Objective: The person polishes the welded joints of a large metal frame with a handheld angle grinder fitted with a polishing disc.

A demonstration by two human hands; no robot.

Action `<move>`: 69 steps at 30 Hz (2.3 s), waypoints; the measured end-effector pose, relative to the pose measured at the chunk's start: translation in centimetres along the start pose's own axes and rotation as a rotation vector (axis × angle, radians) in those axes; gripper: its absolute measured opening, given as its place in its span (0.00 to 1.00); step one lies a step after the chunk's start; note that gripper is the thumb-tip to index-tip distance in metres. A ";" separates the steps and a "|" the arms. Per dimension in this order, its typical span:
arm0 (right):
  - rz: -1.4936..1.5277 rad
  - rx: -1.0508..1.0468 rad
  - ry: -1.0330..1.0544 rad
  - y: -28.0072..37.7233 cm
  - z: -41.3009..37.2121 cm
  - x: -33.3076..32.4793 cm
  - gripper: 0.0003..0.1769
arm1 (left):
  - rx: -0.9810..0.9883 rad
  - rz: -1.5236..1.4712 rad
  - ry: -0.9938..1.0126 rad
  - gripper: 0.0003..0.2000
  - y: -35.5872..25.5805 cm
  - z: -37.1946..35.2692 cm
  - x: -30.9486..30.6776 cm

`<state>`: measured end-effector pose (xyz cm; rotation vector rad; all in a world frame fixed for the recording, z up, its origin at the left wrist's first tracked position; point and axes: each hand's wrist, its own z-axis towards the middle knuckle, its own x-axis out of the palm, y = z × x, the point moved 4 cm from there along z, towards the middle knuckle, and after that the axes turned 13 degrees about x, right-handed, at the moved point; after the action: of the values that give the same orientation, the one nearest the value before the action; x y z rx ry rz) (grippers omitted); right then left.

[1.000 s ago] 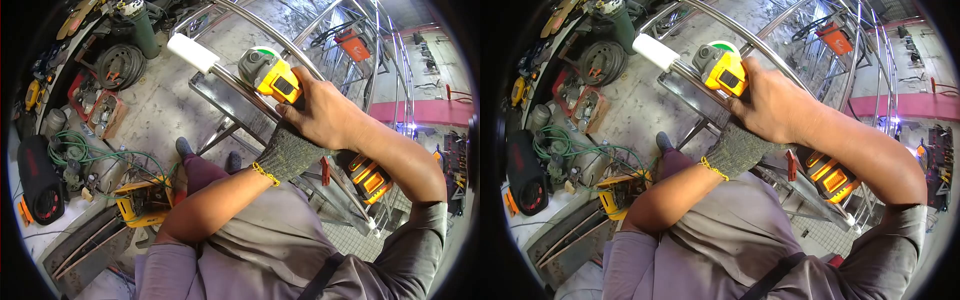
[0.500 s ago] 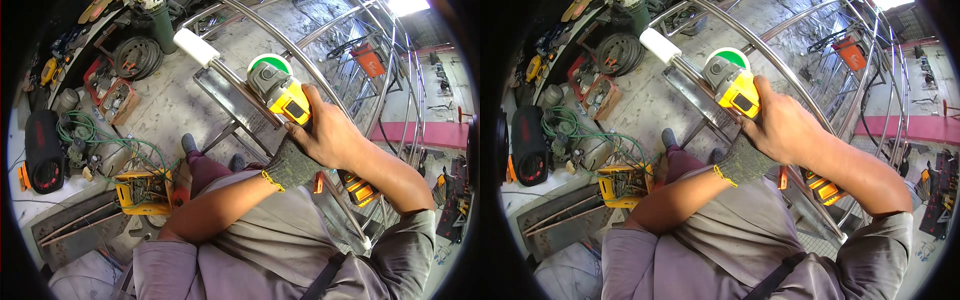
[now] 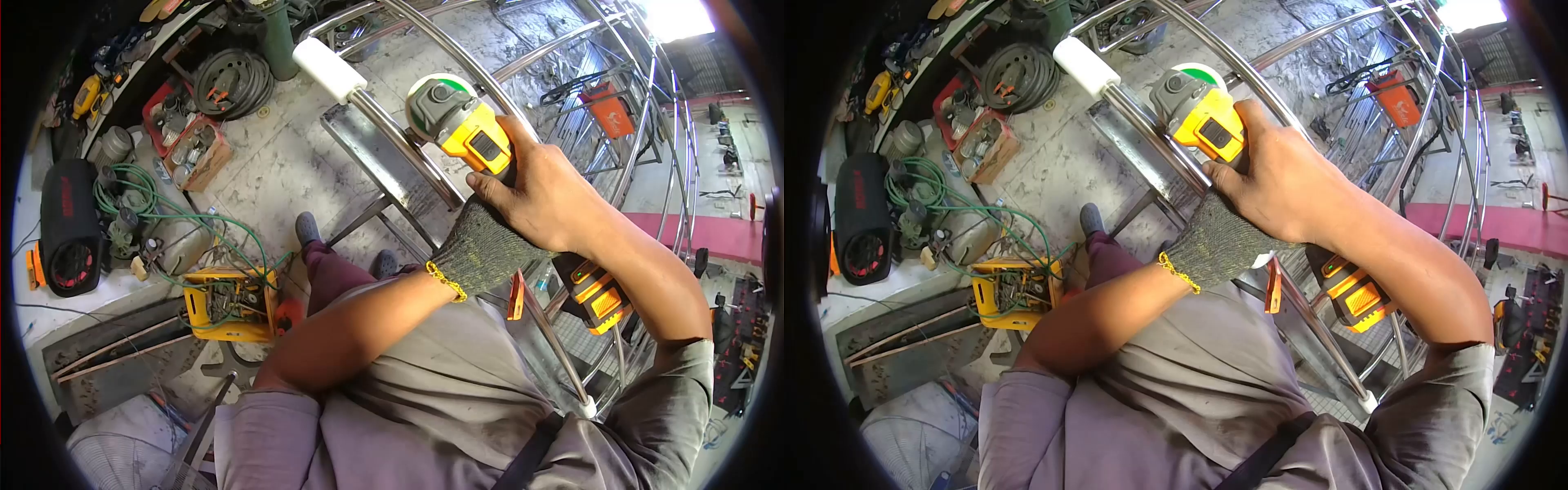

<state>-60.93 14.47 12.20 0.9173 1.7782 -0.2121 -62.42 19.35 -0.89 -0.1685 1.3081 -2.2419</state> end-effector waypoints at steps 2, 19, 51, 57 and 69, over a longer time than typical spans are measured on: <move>-0.001 0.017 0.007 0.4 0.5 0.1 0.32 | -0.059 0.076 0.108 0.30 -0.8 0.7 -1.3; 0.023 0.040 0.016 -0.2 -0.5 1.0 0.34 | -0.193 -0.956 -0.132 0.32 1.6 -2.1 1.8; 0.013 -0.146 -0.060 -7.1 -1.2 -0.4 0.40 | -0.654 -1.004 -0.226 0.16 -2.3 -0.9 -5.7; -0.041 -0.199 -0.071 -7.2 -0.5 1.3 0.40 | -0.882 -0.674 -0.291 0.21 -1.4 -0.1 -6.0; -0.016 -0.181 0.018 -5.6 0.1 0.7 0.39 | -0.773 -0.789 -0.474 0.16 -0.5 -0.8 -5.7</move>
<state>-64.72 10.90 10.00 0.7780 1.7894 -0.0523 -58.08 23.01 0.00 -1.6173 1.9479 -1.8691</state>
